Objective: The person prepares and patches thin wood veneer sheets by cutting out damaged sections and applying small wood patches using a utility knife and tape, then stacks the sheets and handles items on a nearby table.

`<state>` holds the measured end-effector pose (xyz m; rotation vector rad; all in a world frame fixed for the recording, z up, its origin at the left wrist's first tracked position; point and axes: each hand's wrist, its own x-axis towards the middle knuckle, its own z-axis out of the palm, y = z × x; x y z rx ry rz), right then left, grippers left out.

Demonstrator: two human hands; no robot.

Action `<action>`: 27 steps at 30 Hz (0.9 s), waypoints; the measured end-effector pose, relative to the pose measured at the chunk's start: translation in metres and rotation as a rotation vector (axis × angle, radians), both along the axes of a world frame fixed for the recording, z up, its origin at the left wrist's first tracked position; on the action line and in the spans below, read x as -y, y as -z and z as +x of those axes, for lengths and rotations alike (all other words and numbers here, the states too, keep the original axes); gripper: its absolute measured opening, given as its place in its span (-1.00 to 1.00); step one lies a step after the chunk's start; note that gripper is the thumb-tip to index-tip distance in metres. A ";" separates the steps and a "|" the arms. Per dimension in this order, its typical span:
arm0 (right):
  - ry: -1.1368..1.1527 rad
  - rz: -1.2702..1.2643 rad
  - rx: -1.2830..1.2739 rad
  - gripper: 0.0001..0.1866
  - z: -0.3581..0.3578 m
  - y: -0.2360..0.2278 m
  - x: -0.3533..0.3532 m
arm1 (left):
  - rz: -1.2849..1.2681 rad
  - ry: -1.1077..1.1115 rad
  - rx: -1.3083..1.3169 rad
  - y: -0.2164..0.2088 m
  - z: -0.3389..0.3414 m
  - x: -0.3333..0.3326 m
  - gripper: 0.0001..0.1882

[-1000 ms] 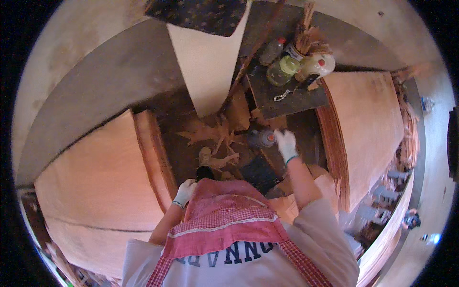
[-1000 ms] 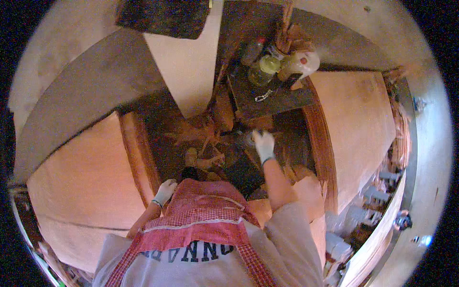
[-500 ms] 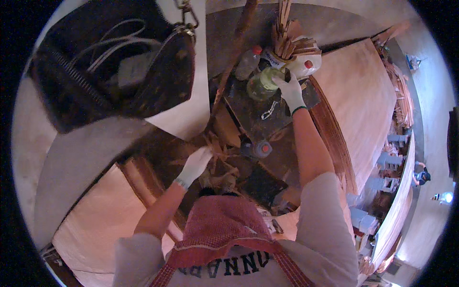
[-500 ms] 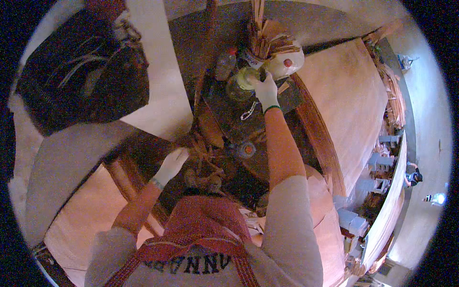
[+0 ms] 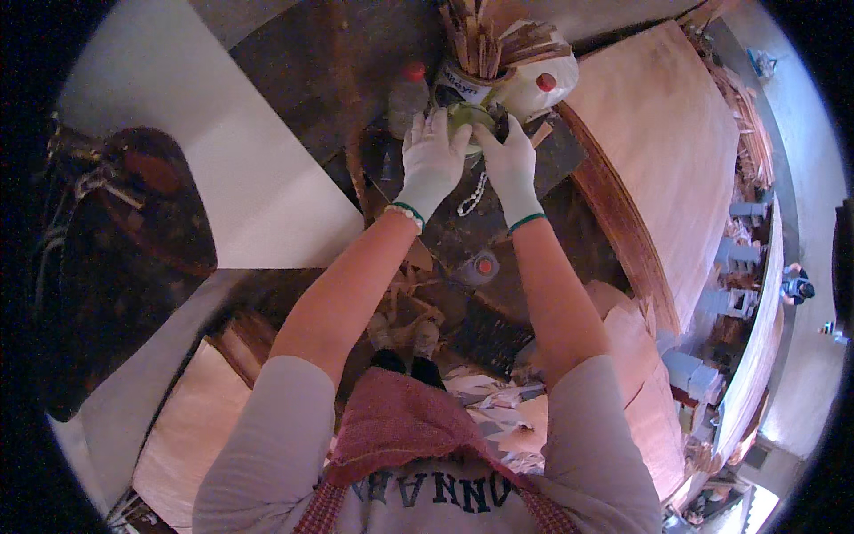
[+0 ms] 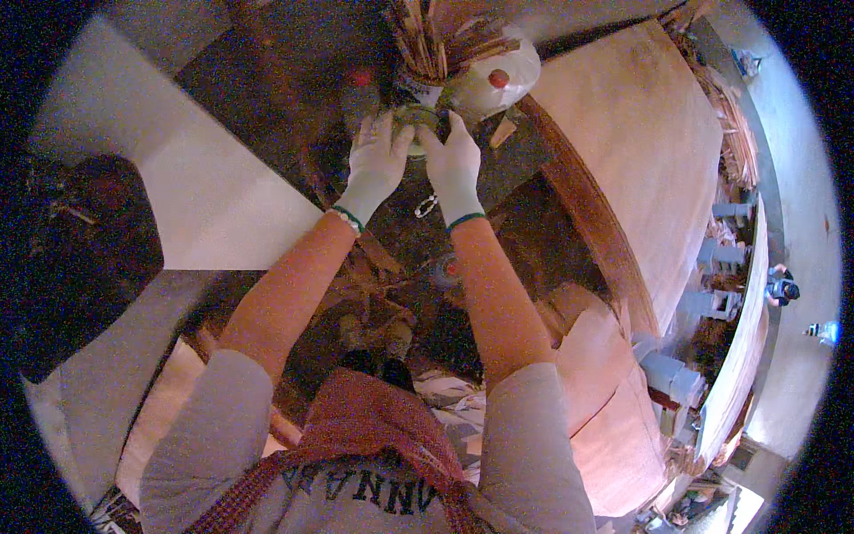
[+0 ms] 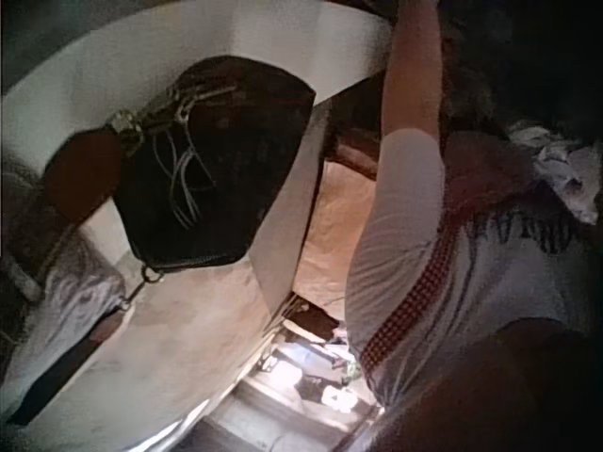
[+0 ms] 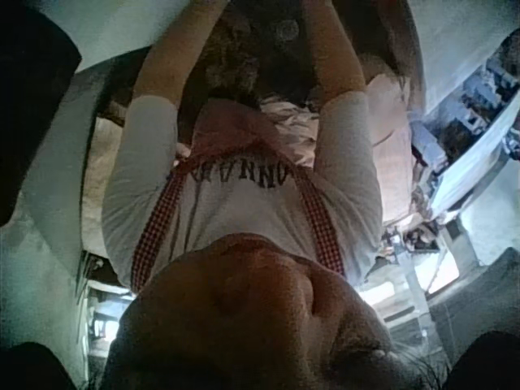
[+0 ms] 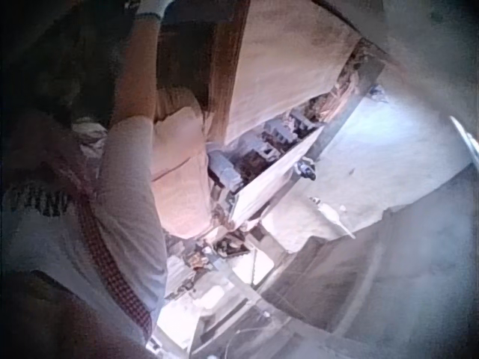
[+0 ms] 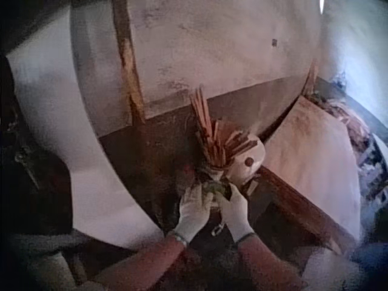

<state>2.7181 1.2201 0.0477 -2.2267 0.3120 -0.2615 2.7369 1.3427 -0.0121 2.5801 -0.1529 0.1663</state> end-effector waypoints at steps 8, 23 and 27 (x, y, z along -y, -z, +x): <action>0.035 -0.016 0.065 -0.41 0.002 0.007 0.005 | -0.397 0.010 0.000 -0.024 0.003 0.001 -0.47; 0.004 -0.023 0.060 -0.47 0.001 -0.004 0.004 | -0.523 -0.127 0.067 -0.020 -0.008 0.008 -0.54; -0.004 0.089 0.049 -0.53 0.003 -0.003 0.010 | -0.521 -0.142 0.037 -0.025 -0.006 0.008 -0.55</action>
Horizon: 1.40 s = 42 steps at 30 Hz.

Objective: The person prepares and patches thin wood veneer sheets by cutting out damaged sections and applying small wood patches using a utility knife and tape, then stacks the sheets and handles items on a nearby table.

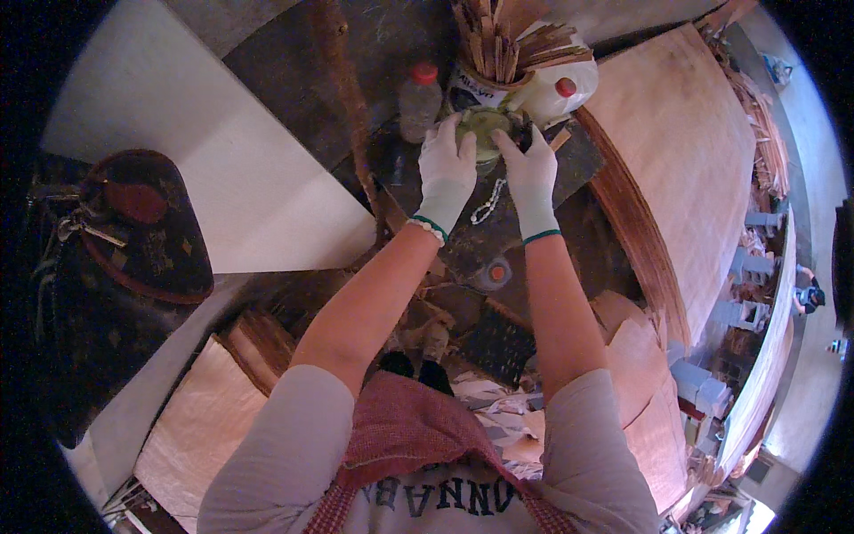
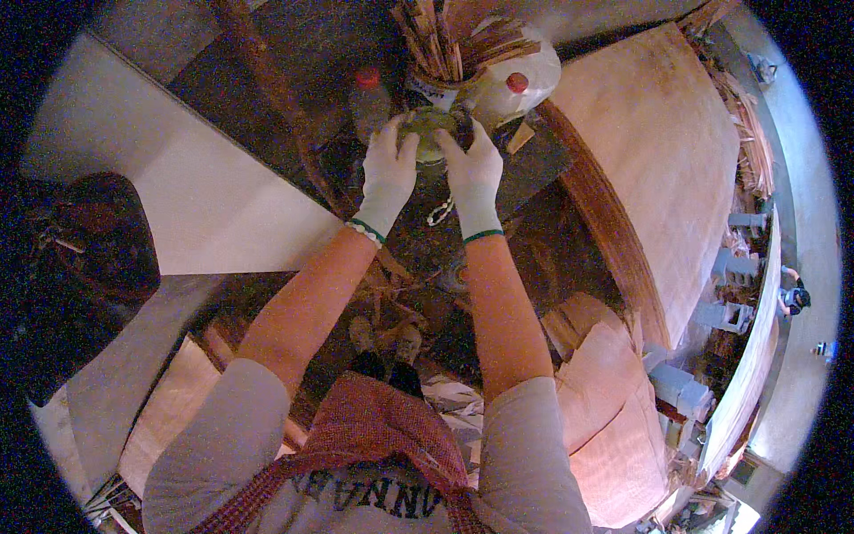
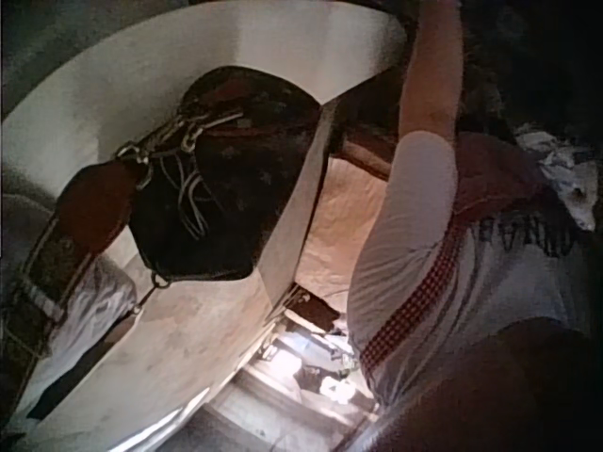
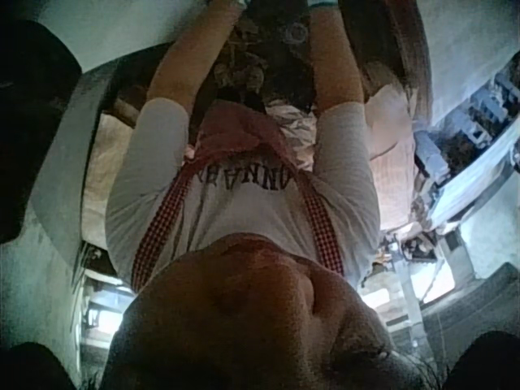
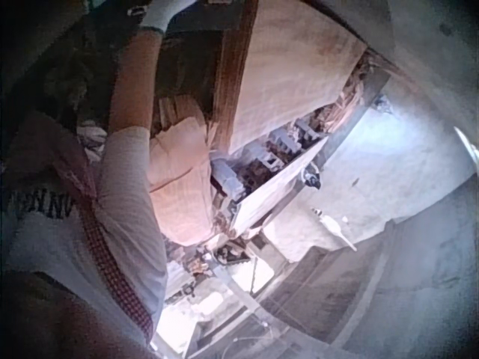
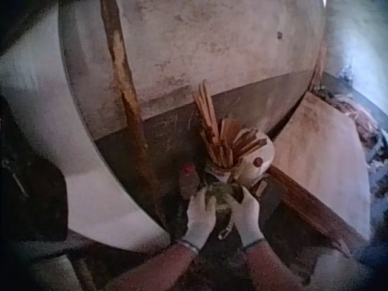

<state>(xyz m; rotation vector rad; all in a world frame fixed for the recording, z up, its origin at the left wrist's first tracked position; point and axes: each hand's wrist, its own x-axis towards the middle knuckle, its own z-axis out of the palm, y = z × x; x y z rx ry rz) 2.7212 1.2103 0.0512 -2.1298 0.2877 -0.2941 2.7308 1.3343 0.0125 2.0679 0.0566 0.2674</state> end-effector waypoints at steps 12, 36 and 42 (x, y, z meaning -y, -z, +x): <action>-0.078 0.208 0.079 -0.64 -0.001 0.013 0.010 | -0.099 0.035 0.172 0.015 0.001 -0.002 -0.59; -0.037 0.317 0.077 -0.68 0.027 0.033 0.016 | -0.305 0.065 0.051 0.020 0.014 -0.010 -0.59; 0.039 0.373 -0.028 -0.69 0.020 0.023 0.014 | -0.162 0.077 0.094 0.007 0.012 -0.006 -0.60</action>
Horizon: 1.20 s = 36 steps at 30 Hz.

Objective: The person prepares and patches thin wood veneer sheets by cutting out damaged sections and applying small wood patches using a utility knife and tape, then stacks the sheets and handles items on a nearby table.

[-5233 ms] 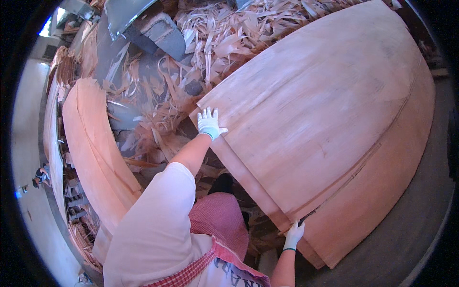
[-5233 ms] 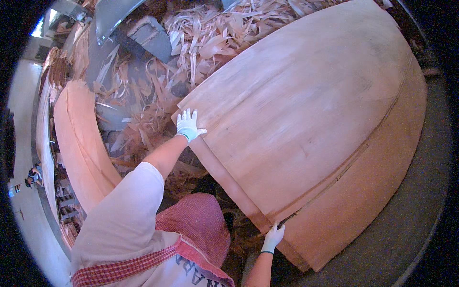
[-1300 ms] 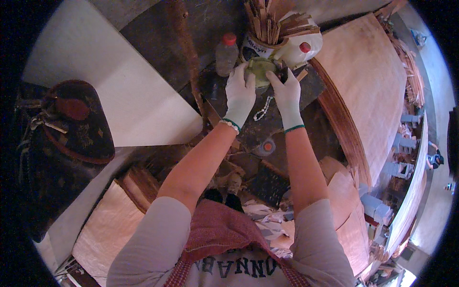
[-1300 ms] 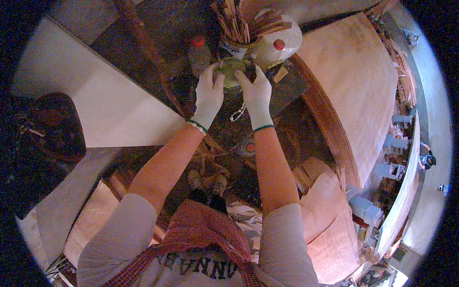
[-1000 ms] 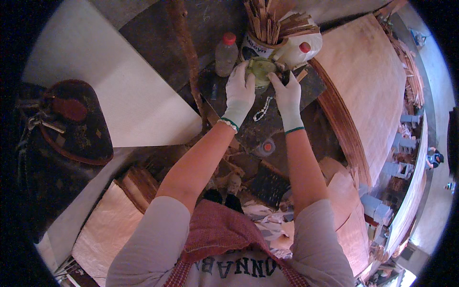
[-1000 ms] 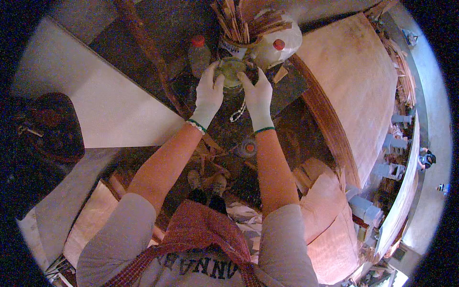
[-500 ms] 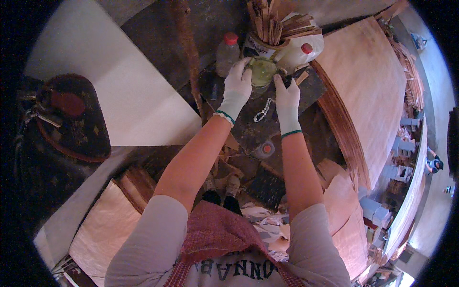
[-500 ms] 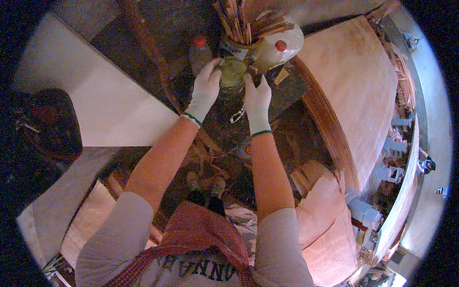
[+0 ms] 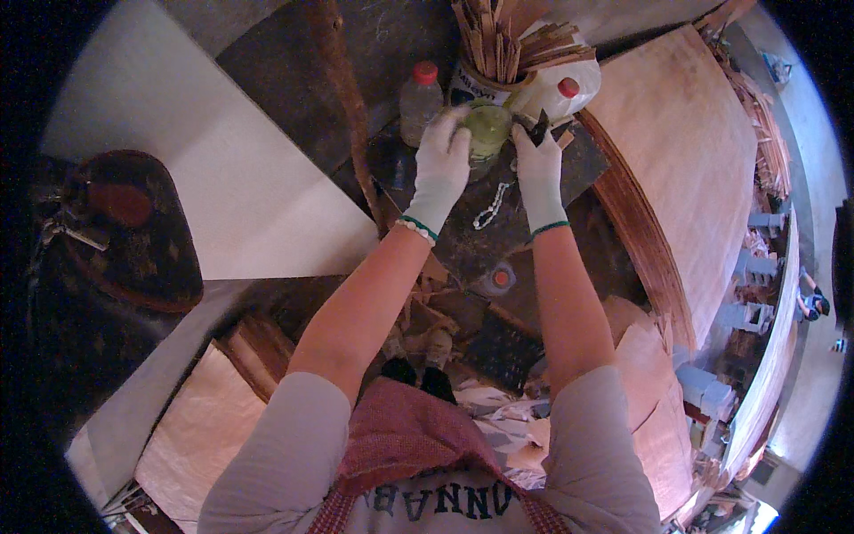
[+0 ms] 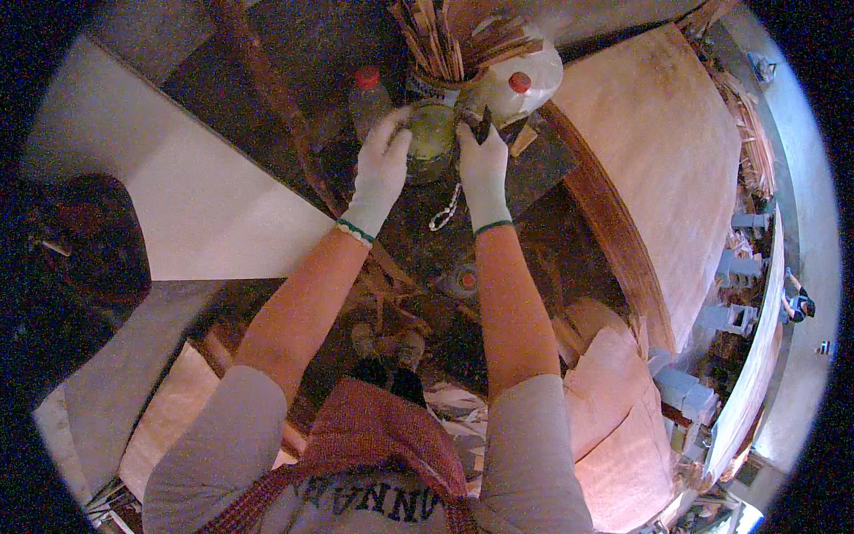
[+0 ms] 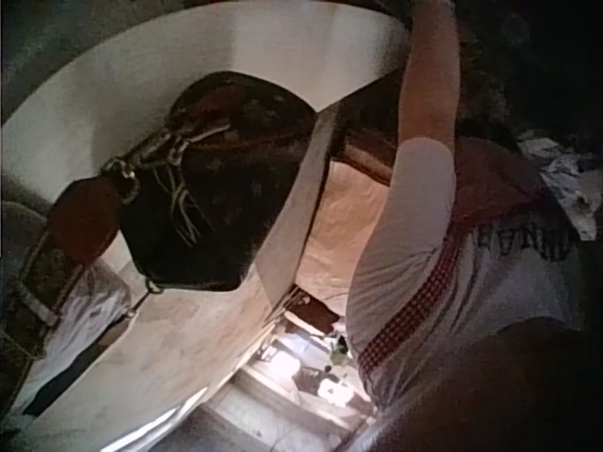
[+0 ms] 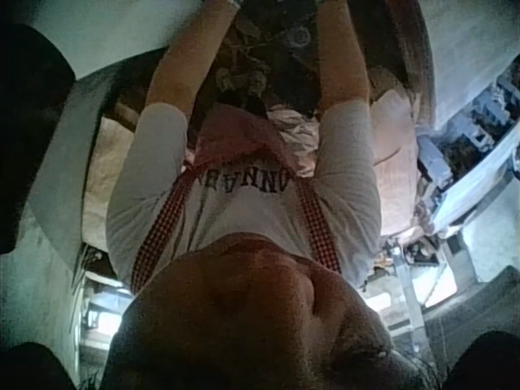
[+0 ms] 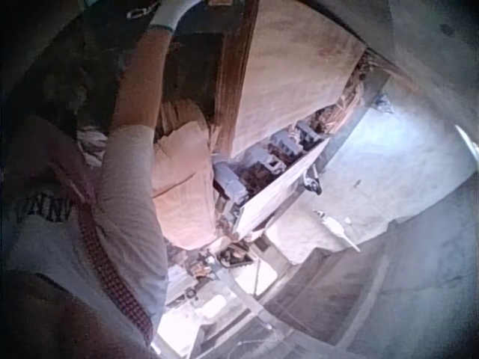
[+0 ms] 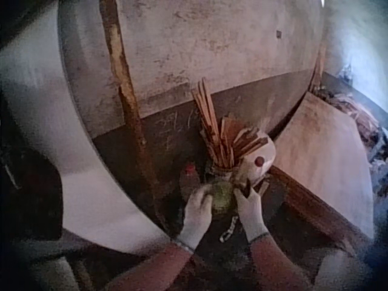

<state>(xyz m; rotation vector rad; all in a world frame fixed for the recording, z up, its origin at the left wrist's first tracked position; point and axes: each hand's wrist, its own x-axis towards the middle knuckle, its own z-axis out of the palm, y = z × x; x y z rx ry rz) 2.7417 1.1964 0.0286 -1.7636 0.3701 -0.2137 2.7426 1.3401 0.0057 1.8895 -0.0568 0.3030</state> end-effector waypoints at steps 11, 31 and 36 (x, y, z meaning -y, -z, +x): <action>0.026 0.015 0.099 -0.69 -0.007 0.019 -0.001 | -0.016 -0.035 -0.158 0.002 0.014 -0.005 -0.54; 0.146 0.088 0.147 -0.75 -0.037 0.012 -0.025 | -0.052 0.201 -0.078 0.003 0.051 -0.004 -0.61; 0.138 0.000 0.057 -0.69 -0.045 0.008 -0.034 | 0.030 0.067 -0.020 0.011 0.050 -0.006 -0.60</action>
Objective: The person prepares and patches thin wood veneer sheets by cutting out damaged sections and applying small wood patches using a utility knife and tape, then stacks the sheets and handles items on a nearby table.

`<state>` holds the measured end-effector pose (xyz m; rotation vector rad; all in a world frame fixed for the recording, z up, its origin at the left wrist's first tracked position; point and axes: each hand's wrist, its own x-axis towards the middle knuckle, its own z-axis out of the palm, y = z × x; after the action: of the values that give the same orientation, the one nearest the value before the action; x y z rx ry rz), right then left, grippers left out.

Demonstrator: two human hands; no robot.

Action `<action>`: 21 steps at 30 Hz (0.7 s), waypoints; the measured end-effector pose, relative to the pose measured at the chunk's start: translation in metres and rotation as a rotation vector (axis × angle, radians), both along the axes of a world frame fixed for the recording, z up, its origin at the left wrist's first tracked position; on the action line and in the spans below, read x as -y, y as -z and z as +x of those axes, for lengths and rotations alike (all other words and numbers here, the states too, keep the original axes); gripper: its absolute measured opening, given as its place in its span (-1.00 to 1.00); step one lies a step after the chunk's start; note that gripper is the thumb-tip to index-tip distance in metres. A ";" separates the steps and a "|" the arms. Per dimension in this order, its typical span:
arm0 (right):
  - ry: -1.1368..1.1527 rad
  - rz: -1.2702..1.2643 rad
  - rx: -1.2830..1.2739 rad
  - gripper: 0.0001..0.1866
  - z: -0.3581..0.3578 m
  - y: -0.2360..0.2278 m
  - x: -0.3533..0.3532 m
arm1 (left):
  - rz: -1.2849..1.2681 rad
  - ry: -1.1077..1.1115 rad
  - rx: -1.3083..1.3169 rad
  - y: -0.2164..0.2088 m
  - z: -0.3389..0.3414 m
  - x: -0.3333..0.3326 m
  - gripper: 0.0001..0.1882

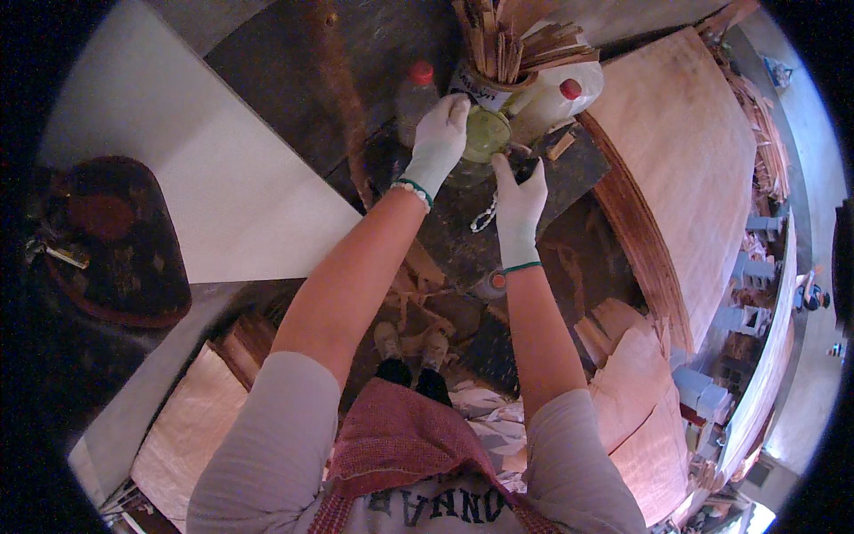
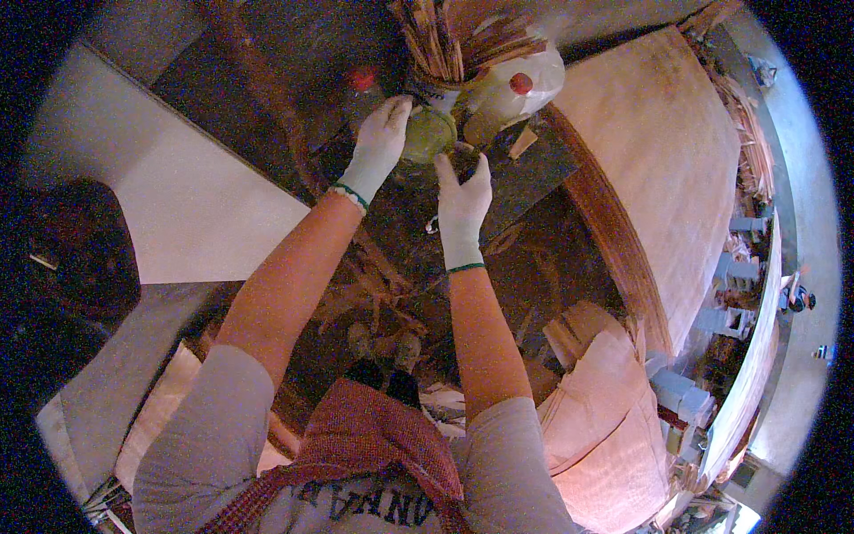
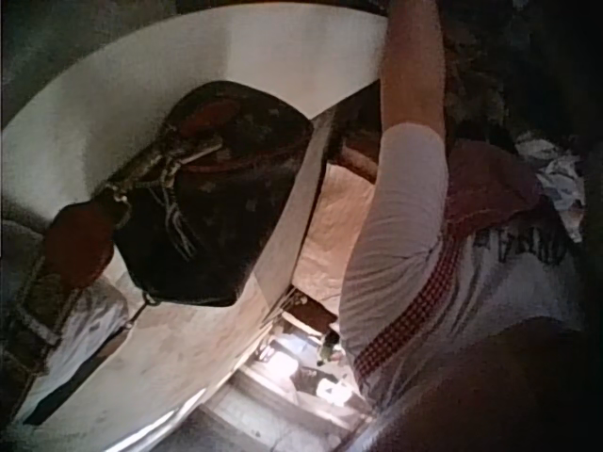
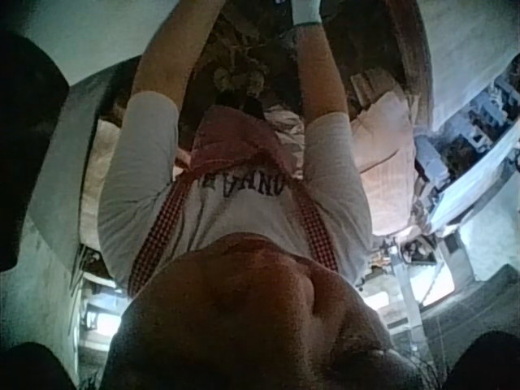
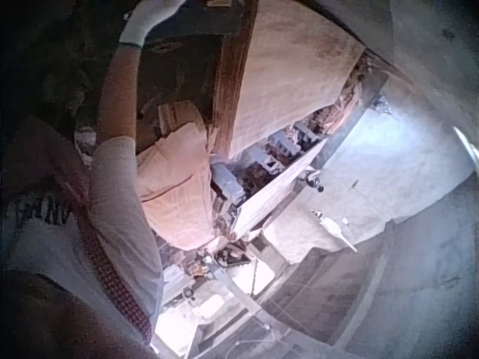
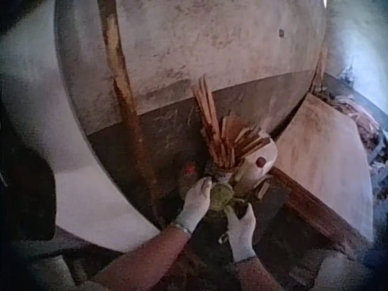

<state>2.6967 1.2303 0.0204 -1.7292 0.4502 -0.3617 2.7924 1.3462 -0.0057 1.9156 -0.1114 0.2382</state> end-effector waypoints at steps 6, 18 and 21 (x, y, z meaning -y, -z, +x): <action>0.038 -0.321 0.027 -0.60 -0.003 0.009 -0.005 | 0.059 -0.097 0.029 0.007 -0.013 0.000 -0.53; 0.080 -0.254 0.067 -0.63 -0.002 0.018 -0.003 | -0.032 -0.004 -0.126 -0.023 -0.021 0.002 -0.55; 0.105 -0.233 0.104 -0.64 -0.001 0.002 0.001 | -0.031 -0.010 -0.118 -0.035 -0.023 0.009 -0.56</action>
<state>2.6957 1.2295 0.0181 -1.9062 0.4377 -0.5960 2.7696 1.3371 0.0293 1.8948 -0.0196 0.1321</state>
